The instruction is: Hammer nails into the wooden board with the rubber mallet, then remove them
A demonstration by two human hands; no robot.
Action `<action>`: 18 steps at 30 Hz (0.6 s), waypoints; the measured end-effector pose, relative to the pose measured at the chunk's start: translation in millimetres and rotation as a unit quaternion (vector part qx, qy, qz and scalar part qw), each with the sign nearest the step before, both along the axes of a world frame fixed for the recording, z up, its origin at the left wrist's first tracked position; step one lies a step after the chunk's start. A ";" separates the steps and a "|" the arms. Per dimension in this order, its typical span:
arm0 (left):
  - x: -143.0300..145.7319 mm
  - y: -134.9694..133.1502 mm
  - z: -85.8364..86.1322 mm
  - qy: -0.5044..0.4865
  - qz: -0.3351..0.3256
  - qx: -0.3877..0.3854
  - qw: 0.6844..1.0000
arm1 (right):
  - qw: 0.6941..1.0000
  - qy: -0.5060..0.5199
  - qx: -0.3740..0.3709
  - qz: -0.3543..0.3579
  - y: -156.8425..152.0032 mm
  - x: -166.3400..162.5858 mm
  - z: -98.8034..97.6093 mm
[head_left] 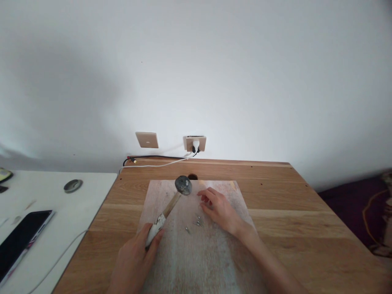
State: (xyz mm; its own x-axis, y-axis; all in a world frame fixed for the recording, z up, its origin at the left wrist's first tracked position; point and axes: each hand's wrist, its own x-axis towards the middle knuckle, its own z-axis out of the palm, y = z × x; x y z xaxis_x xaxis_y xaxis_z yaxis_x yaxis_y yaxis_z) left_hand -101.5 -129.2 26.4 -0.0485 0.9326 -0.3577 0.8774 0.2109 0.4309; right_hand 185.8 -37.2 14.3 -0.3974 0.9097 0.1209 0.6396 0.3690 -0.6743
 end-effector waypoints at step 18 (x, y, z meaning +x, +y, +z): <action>-4.5 -7.9 -14.1 -0.117 0.068 0.099 0.986 | 1.000 0.002 -0.009 -0.001 13.0 1.7 2.7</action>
State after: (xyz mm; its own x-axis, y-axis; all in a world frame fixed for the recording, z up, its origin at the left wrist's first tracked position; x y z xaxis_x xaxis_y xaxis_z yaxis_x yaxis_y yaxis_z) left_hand -106.0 -137.1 12.3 -0.1148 0.9758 -0.1860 0.7185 0.2109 0.6628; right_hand 187.4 -24.2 17.1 -0.3958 0.9122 0.1064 0.6371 0.3561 -0.6836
